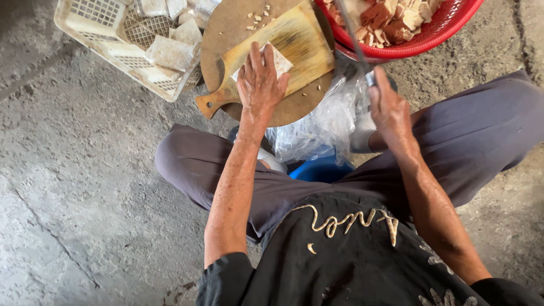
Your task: The person sits on the floor and repeatedly slices rectangular blocks of a white food item on a wooden cutting board using a knife. Sliced pieces are transferred into a red basket. The person retrieves new blocks from a nearby white crate and continues slicing.
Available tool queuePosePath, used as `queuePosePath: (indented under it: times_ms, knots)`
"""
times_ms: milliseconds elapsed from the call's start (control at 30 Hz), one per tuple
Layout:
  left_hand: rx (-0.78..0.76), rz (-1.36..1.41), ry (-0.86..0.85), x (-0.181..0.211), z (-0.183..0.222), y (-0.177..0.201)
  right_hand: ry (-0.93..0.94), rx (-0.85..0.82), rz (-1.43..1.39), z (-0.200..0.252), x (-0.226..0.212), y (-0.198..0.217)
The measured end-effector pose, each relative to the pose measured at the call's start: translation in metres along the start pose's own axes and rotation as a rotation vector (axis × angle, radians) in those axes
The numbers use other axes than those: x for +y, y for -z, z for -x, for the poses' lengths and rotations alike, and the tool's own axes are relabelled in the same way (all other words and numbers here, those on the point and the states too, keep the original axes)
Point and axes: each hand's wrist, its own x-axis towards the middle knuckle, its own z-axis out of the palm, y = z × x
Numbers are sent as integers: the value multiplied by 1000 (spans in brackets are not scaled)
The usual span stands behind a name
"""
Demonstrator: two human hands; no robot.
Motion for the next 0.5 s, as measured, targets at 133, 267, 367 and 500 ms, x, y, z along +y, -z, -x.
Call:
queuePosePath:
  times_ms: [133,267,367,500]
  knots:
    - [75,-74,-5,5,6,4,119,-28,-85,5,-4,-1]
    - [-19,-148,18,2,9,7,269,-145,-57,24,-17,-19]
    - [-68,-156,18,0,5,11,408,3,77,32,-24,-24]
    - [-48,-151,-10,-1,3,16,310,-69,106,35,-29,-19]
